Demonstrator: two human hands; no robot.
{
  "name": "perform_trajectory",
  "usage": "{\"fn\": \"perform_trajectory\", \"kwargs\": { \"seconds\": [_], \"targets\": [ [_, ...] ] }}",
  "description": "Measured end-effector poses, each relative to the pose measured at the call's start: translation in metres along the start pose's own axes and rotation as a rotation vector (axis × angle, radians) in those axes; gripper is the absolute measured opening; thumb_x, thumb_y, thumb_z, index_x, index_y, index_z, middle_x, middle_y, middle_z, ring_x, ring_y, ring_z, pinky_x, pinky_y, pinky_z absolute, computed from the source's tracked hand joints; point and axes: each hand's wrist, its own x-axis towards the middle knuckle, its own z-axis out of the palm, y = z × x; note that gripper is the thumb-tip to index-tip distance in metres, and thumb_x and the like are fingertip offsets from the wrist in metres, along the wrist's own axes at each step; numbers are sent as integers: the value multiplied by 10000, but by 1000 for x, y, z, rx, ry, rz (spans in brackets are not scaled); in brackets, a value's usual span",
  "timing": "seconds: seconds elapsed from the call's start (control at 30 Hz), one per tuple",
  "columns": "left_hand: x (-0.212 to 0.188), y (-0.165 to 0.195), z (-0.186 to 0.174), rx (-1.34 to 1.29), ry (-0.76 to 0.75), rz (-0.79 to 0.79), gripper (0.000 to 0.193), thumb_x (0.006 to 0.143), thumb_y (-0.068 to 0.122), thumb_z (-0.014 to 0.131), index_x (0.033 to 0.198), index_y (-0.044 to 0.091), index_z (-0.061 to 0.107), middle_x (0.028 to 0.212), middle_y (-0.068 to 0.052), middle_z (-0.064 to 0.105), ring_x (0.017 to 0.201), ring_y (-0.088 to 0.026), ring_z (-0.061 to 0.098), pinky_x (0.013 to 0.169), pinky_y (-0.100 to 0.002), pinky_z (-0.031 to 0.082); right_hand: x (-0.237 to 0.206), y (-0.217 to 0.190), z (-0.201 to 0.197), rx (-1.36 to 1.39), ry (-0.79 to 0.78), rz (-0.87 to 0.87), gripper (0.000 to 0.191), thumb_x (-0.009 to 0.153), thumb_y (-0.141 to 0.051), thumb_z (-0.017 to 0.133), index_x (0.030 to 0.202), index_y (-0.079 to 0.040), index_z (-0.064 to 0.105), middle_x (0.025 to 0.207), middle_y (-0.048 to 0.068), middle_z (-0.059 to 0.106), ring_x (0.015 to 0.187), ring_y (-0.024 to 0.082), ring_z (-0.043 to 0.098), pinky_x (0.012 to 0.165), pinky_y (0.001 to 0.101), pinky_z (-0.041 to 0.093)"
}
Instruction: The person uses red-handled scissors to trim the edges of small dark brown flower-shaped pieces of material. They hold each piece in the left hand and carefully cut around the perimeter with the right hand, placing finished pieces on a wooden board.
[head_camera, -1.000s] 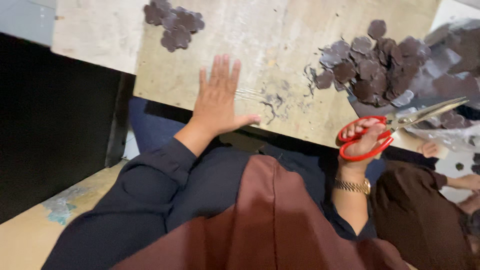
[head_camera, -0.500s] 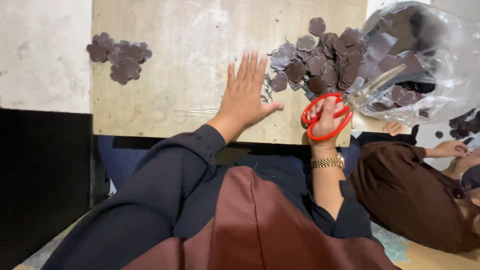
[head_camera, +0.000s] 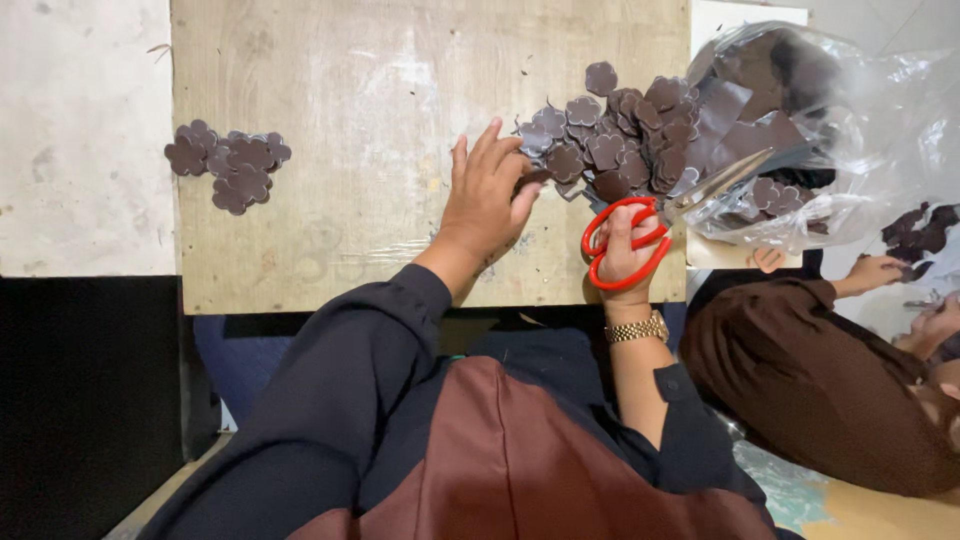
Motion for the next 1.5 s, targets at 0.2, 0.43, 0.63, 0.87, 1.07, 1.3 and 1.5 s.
{"fn": "perform_trajectory", "kwargs": {
  "seconds": [0.2, 0.43, 0.63, 0.87, 1.07, 1.3, 1.5],
  "targets": [
    [-20, -13, -2, -33, 67, -14, 413, 829, 278, 764, 1202, 153, 638, 1477, -128, 482, 1539, -372, 253, 1238, -673, 104, -4, 10, -7, -16, -5, -12, 273, 1096, -280, 576, 917, -94, 488, 713, 12, 545, 621, 105, 519, 602, 271, 447],
    [-51, -24, -13, 137, 67, -130, 872, 872, 561, 755, 1448, -29, 471, 1595, -267, 308, 1534, -453, 130, 1194, -699, 41, -7, 17, -12, -61, 19, 3, 264, 1092, -268, 595, 929, -88, 491, 721, 17, 547, 633, 104, 514, 604, 265, 433],
    [-42, -24, -9, 135, -71, -209, 609, 905, 505, 708, 1326, 91, 558, 1569, -251, 333, 1503, -432, 177, 1175, -689, 46, -7, 19, -14, -92, 2, -9, 237, 1103, -252, 593, 960, -97, 486, 745, 11, 546, 654, 101, 523, 620, 255, 445],
    [-38, -25, -5, 18, 28, -143, 330, 979, 372, 659, 1194, 122, 676, 1514, -169, 478, 1511, -365, 264, 1216, -667, 54, -8, 25, -15, -84, 9, 2, 207, 1099, -247, 602, 1019, -97, 483, 762, 10, 544, 664, 93, 513, 621, 253, 438],
    [-29, -29, -6, -59, 131, -235, 246, 1017, 331, 614, 1013, 122, 744, 1402, -98, 612, 1499, -339, 348, 1240, -649, 71, -8, 28, -13, -67, 17, 0, 209, 1088, -239, 616, 1024, -97, 478, 765, 8, 550, 657, 90, 519, 607, 250, 440],
    [-20, -34, -6, -58, 223, -313, 365, 1098, 315, 455, 1328, 92, 629, 1492, -132, 552, 1512, -347, 332, 1238, -637, 32, -9, 28, -13, -94, 27, 21, 207, 1088, -238, 612, 1019, -92, 482, 759, 4, 551, 651, 85, 520, 601, 245, 439],
    [-22, -32, -9, 14, 202, -299, 572, 936, 196, 527, 1480, 35, 454, 1604, -180, 409, 1570, -369, 215, 1263, -613, 12, -8, 26, -9, -73, 4, 1, 208, 1094, -221, 617, 1011, -78, 492, 764, 3, 543, 660, 85, 510, 615, 244, 434]
  ]
}}
